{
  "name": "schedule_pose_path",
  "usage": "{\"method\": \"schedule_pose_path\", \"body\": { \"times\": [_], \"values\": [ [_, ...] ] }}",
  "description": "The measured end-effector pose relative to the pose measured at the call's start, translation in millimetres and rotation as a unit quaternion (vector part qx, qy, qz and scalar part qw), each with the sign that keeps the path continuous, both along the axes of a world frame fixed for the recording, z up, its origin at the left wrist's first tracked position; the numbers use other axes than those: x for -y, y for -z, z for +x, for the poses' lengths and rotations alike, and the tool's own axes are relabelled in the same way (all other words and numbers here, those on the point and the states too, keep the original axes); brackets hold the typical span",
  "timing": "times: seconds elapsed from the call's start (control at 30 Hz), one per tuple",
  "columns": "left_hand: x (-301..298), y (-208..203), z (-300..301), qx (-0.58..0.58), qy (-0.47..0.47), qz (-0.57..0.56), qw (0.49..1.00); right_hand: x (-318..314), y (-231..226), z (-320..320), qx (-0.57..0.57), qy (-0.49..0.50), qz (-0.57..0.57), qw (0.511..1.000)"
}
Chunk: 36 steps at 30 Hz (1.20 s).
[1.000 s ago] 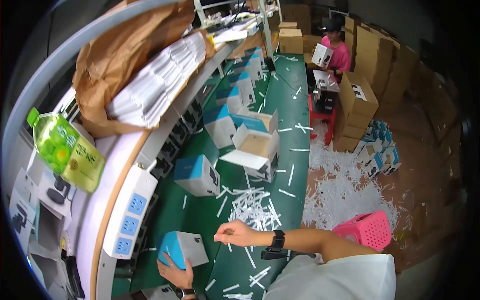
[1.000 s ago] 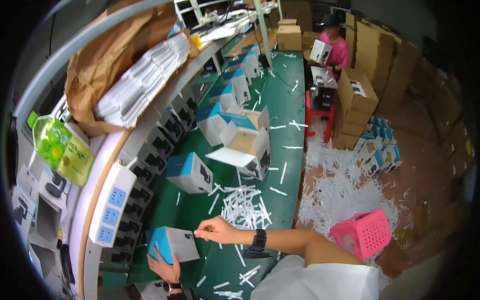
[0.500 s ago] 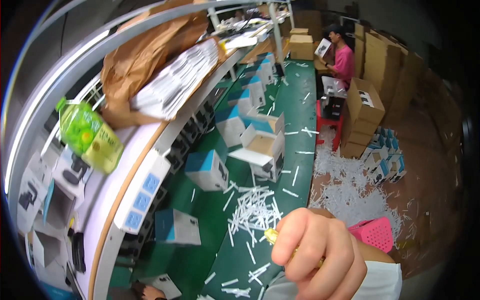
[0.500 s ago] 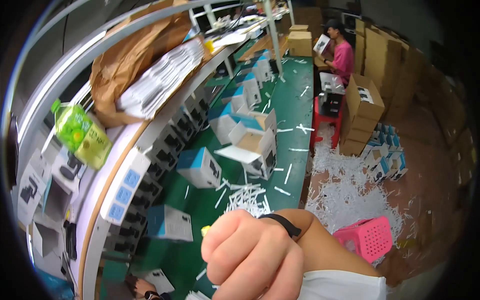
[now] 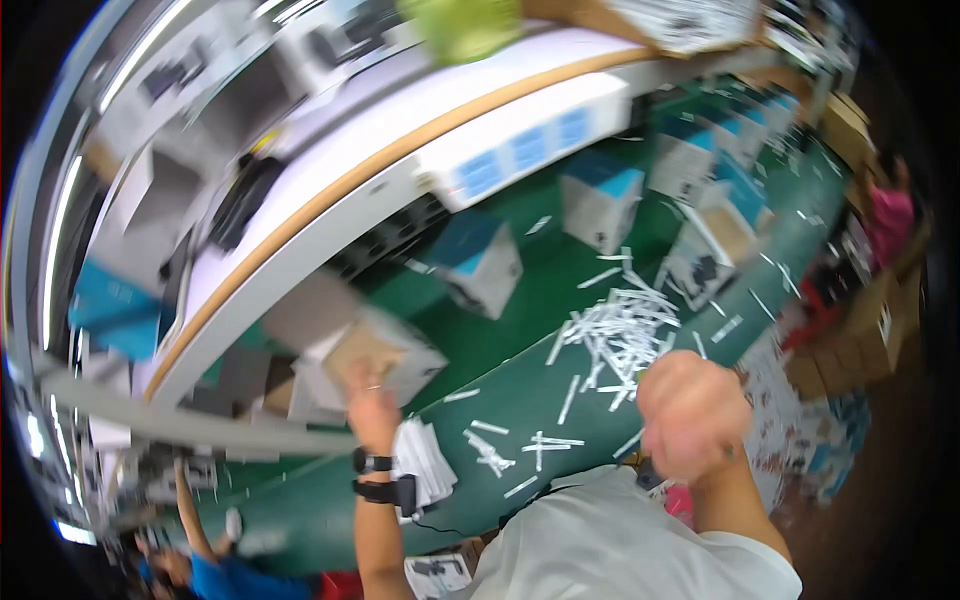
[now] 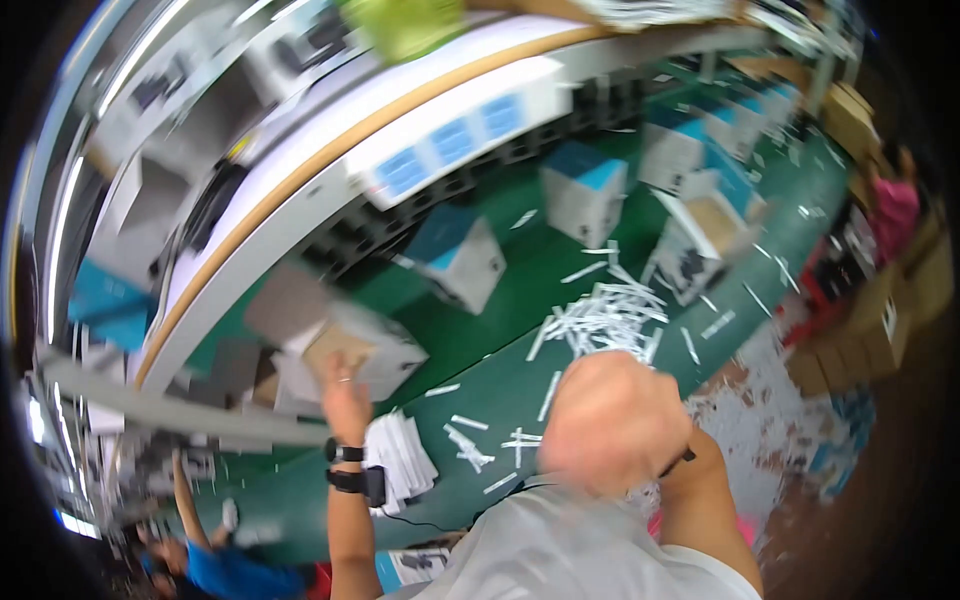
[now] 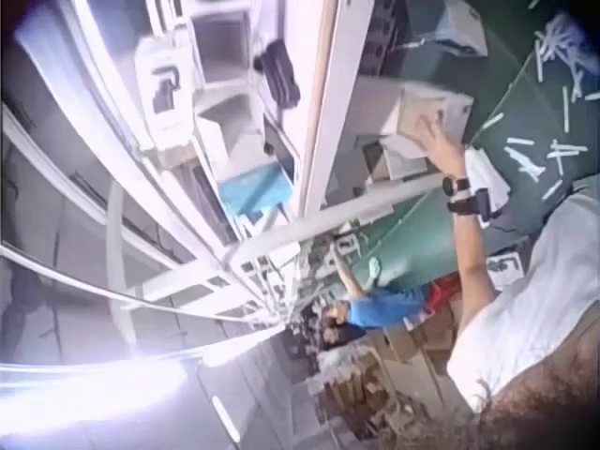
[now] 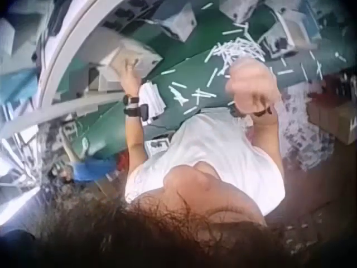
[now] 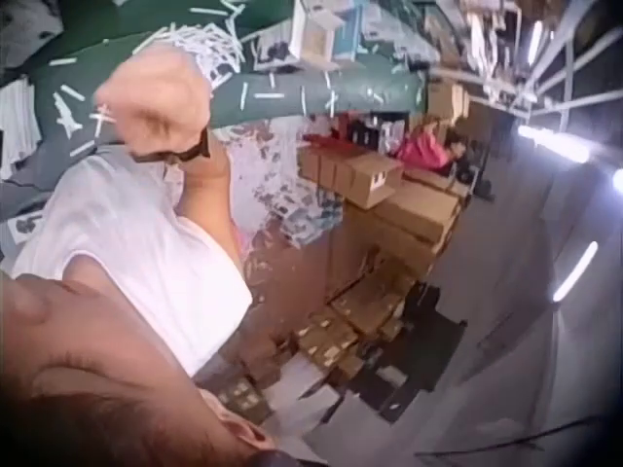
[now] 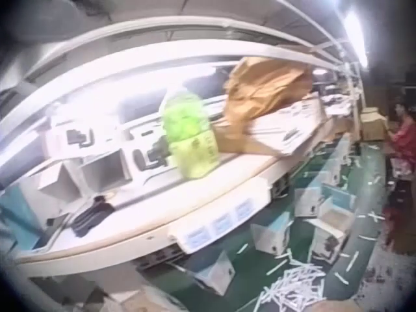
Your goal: The person places a manual into a box, closes the lid, and applies a sticker to the exterior, repeating this process for several boxes.
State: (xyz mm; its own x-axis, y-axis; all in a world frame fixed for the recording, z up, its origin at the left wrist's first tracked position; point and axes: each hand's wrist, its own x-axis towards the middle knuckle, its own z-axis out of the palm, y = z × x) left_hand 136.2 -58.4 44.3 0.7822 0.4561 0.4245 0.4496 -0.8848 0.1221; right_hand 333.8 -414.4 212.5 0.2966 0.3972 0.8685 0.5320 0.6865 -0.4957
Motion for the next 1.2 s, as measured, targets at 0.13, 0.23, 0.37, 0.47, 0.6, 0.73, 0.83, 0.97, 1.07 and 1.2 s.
{"method": "schedule_pose_path", "body": {
  "times": [0.13,0.23,0.37,0.47,0.6,0.73,0.83,0.97,1.07,1.2],
  "values": [
    [104,0,11,0.015,0.082,-0.097,0.992,-45,130,-18,-0.242,0.078,-0.355,0.9],
    [153,29,24,0.005,0.154,-0.135,0.979,-79,210,-44,-0.118,0.191,-0.357,0.907],
    [166,12,14,0.118,0.235,-0.198,0.944,-82,236,-37,-0.344,0.149,-0.452,0.809],
    [154,30,-59,0.142,0.164,-0.183,0.959,-78,243,-40,-0.192,0.158,-0.461,0.852],
    [67,91,-125,0.01,-0.314,-0.072,0.947,-39,252,-28,-0.23,0.046,-0.562,0.793],
    [47,173,-179,-0.2,-0.406,-0.052,0.89,-4,299,-34,-0.421,0.022,-0.57,0.705],
    [36,173,-172,-0.229,-0.372,-0.121,0.891,12,319,-42,-0.497,0.017,-0.573,0.651],
    [20,156,-197,-0.135,-0.334,-0.146,0.921,1,294,-66,-0.584,-0.036,-0.591,0.555],
    [24,144,-215,-0.165,-0.281,-0.095,0.941,13,310,-78,-0.571,-0.116,-0.612,0.535],
    [37,80,-187,0.148,-0.335,-0.164,0.916,29,329,-85,-0.56,-0.176,-0.597,0.548]
  ]
}}
